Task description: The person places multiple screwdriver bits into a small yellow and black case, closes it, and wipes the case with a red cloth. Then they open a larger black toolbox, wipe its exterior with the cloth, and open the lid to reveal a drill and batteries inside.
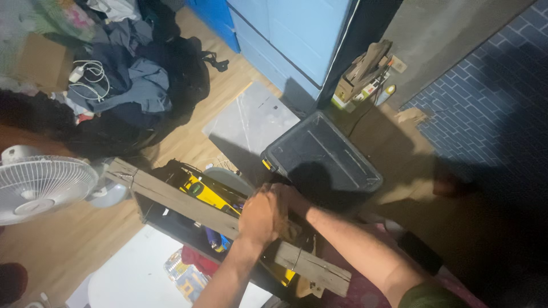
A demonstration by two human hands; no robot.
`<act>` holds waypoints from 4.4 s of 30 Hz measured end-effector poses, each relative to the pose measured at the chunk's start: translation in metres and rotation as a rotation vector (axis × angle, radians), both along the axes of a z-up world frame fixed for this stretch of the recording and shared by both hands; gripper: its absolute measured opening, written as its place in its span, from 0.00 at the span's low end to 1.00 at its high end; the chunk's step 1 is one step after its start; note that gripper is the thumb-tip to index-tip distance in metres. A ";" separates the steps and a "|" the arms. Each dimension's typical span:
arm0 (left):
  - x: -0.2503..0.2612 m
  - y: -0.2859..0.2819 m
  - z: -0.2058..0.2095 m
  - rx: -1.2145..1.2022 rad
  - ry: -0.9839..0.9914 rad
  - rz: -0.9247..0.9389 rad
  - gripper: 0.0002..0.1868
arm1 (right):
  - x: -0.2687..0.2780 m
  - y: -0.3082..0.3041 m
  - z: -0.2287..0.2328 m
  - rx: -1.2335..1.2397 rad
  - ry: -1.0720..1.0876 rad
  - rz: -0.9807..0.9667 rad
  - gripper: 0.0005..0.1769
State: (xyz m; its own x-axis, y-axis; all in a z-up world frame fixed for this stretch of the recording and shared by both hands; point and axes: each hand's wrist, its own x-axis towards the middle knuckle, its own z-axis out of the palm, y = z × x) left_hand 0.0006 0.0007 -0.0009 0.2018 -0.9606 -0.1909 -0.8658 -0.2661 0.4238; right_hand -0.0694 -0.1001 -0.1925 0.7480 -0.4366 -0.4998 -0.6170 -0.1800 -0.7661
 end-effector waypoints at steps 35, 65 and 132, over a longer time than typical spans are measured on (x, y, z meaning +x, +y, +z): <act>-0.007 -0.003 0.000 0.311 -0.059 -0.087 0.23 | -0.018 -0.028 -0.020 -0.315 0.091 0.388 0.29; 0.086 -0.157 -0.197 0.341 0.137 0.242 0.32 | -0.031 -0.028 0.030 -0.048 0.206 -0.092 0.31; 0.041 -0.195 -0.094 0.104 1.218 0.712 0.45 | -0.231 -0.096 0.034 0.219 -0.512 -1.756 0.20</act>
